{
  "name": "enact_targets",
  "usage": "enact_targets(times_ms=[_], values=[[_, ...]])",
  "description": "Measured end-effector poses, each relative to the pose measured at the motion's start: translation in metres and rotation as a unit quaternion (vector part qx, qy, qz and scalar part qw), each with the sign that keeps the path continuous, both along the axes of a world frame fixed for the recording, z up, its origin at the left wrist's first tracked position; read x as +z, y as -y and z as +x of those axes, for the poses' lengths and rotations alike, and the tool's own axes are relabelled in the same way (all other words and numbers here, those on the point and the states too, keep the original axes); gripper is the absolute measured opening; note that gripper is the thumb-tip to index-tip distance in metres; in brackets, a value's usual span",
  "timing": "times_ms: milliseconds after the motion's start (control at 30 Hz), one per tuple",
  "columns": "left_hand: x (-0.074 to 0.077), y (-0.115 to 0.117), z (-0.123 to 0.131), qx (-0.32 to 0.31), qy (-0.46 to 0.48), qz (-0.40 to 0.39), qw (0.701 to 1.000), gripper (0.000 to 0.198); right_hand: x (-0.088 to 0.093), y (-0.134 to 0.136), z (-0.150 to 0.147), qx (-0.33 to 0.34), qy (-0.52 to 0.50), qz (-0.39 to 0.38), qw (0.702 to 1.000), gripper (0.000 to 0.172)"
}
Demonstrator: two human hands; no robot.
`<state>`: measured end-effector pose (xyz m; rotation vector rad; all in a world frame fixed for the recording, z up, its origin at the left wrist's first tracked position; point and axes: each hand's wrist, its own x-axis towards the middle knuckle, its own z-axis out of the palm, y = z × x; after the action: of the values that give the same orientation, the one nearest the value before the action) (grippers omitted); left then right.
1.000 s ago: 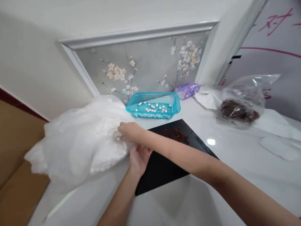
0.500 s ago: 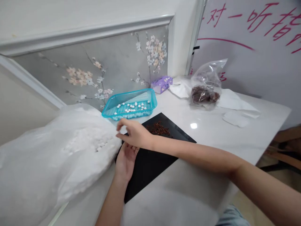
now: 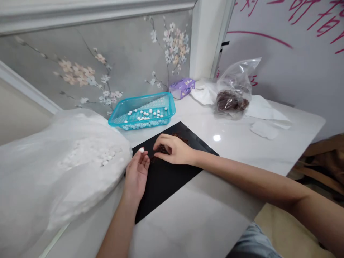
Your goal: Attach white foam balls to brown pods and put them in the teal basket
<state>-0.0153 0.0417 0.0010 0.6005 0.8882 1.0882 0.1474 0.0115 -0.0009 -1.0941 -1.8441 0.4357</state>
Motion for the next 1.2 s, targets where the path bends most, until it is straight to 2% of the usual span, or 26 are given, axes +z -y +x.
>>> enact_targets(times_ms=[67,167,300,367,433,533,600,700,833,933,1200], values=[[0.002,-0.002,-0.001,0.017,0.031,-0.028,0.999,0.017,-0.005,0.002,0.002,0.007,0.066,-0.023,0.998,0.009],[0.004,-0.002,0.0,0.015,0.031,-0.03,0.999,0.017,-0.011,0.004,-0.001,0.0,0.138,-0.059,0.989,0.011],[0.004,-0.001,0.001,0.008,0.014,-0.024,1.0,0.015,-0.014,0.002,-0.007,-0.01,0.167,-0.071,0.983,0.018],[0.003,-0.001,0.001,0.007,0.016,-0.028,0.999,0.015,-0.014,0.002,-0.007,-0.006,0.127,-0.059,0.99,0.018],[0.002,-0.001,0.002,0.005,0.012,-0.025,1.0,0.014,-0.015,0.001,-0.006,-0.004,0.042,-0.054,0.998,0.016],[0.0,0.0,0.002,-0.004,-0.011,-0.008,1.0,0.01,-0.014,0.001,-0.004,-0.003,-0.092,-0.1,0.991,0.011],[-0.001,0.0,0.002,-0.017,-0.029,0.01,0.999,0.009,-0.012,0.001,-0.005,0.01,-0.164,-0.167,0.972,0.008],[-0.004,0.003,0.004,-0.045,-0.051,0.047,0.997,0.014,-0.009,0.001,-0.005,0.042,-0.286,-0.247,0.925,0.012],[-0.005,0.006,0.005,-0.081,-0.083,0.083,0.99,0.017,-0.005,0.0,-0.006,0.092,-0.426,-0.266,0.86,0.016],[-0.004,0.007,0.006,-0.086,-0.092,0.087,0.988,0.017,-0.004,0.0,-0.005,0.11,-0.464,-0.27,0.837,0.017],[-0.003,0.007,0.007,-0.078,-0.102,0.086,0.988,0.018,-0.002,0.001,-0.004,0.125,-0.463,-0.31,0.821,0.018]])
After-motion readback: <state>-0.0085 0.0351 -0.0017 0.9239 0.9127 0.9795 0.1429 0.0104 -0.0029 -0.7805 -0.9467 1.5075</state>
